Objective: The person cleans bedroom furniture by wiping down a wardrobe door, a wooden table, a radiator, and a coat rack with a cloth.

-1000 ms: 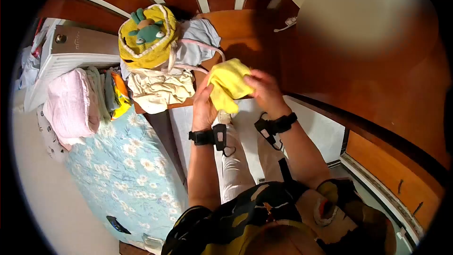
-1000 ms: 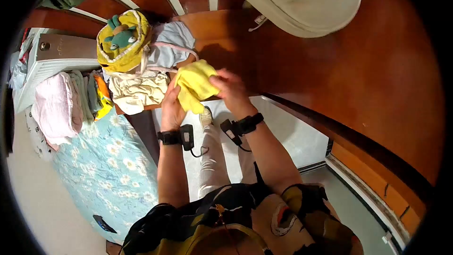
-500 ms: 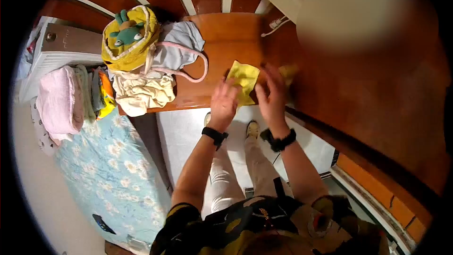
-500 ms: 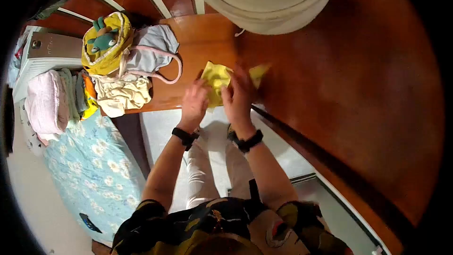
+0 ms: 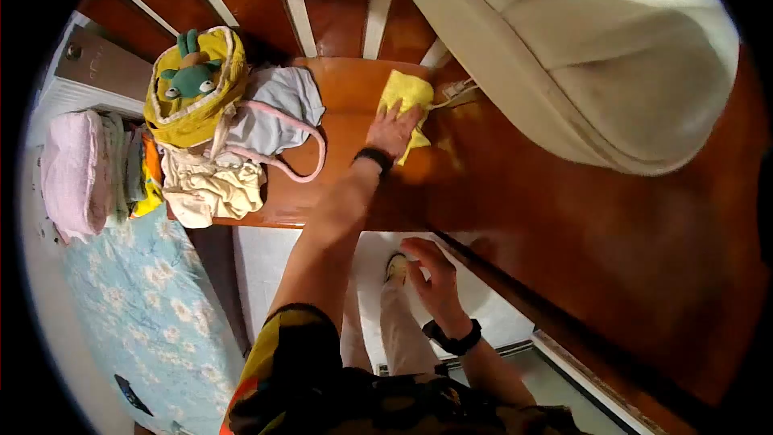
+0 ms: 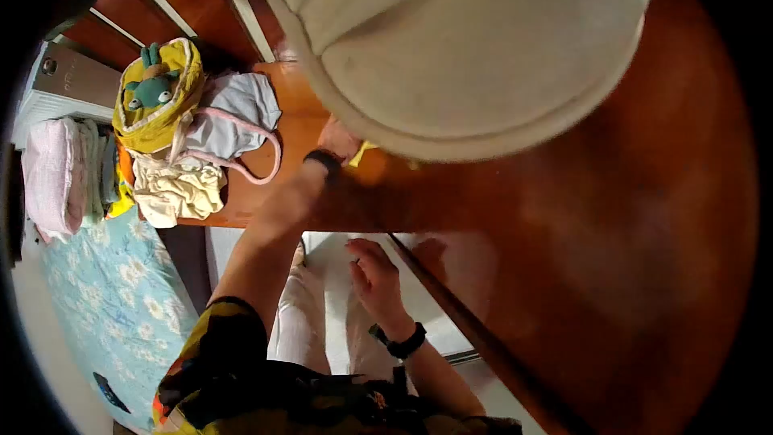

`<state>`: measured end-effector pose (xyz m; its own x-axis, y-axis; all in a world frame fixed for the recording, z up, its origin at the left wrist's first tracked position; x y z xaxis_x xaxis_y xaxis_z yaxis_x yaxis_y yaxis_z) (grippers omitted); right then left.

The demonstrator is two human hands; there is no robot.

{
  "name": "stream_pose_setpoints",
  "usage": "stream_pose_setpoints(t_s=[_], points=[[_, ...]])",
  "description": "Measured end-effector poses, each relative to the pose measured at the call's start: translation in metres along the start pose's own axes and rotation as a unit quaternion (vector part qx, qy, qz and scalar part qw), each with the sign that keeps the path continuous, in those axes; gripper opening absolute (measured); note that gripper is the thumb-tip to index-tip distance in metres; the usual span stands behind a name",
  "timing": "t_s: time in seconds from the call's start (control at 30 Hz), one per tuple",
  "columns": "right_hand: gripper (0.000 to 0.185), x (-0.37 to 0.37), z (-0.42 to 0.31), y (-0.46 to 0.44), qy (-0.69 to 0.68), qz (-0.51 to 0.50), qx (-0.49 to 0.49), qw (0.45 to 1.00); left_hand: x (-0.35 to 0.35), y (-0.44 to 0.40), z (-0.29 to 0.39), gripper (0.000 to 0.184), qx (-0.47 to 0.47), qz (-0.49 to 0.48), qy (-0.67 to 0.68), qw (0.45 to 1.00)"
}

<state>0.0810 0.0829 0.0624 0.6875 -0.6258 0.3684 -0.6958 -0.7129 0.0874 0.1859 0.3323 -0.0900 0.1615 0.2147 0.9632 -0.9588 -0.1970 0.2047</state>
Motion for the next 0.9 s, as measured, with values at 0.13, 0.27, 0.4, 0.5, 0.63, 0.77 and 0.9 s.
stream_pose_setpoints(t_s=[0.13, 0.27, 0.4, 0.5, 0.63, 0.77, 0.9], points=[[0.027, 0.003, 0.006, -0.014, -0.008, -0.018, -0.014, 1.000, 0.023, -0.041, -0.015, 0.061, 0.043, 0.005, -0.009, 0.999], [0.025, 0.000, 0.008, -0.040, -0.025, -0.019, -0.070, 0.997, 0.000, -0.061, -0.045, 0.067, 0.143, 0.104, 0.019, 0.984], [0.026, -0.001, 0.030, -0.069, -0.013, 0.038, -0.056, 0.998, 0.010, -0.030, -0.056, 0.065, 0.278, 0.235, 0.035, 0.931], [0.024, 0.003, -0.002, -0.091, -0.166, 0.099, -0.028, 0.981, 0.016, -0.049, -0.038, 0.059, 0.298, 0.168, 0.113, 0.933], [0.022, 0.007, -0.015, -0.077, -0.178, 0.091, -0.075, 0.977, -0.007, -0.080, -0.007, 0.057, 0.130, 0.251, 0.093, 0.955], [0.021, 0.004, -0.021, -0.052, -0.171, 0.061, -0.100, 0.978, 0.004, -0.093, -0.008, 0.049, 0.107, 0.221, 0.167, 0.955], [0.022, 0.001, -0.009, -0.035, -0.202, 0.032, -0.120, 0.971, -0.004, -0.100, -0.016, 0.049, 0.050, 0.242, 0.237, 0.940]])
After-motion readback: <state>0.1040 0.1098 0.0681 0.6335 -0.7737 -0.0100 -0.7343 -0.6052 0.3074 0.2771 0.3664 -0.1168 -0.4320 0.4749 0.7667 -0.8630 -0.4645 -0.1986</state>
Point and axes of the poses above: each hand's wrist, its own y-axis away from the middle knuckle, its own x-axis out of the back of the hand, z = x × y, the point moved 1 cm from there along -y, towards the middle knuckle, and after that the axes turned 4 degrees about z, right-handed, at the moved point
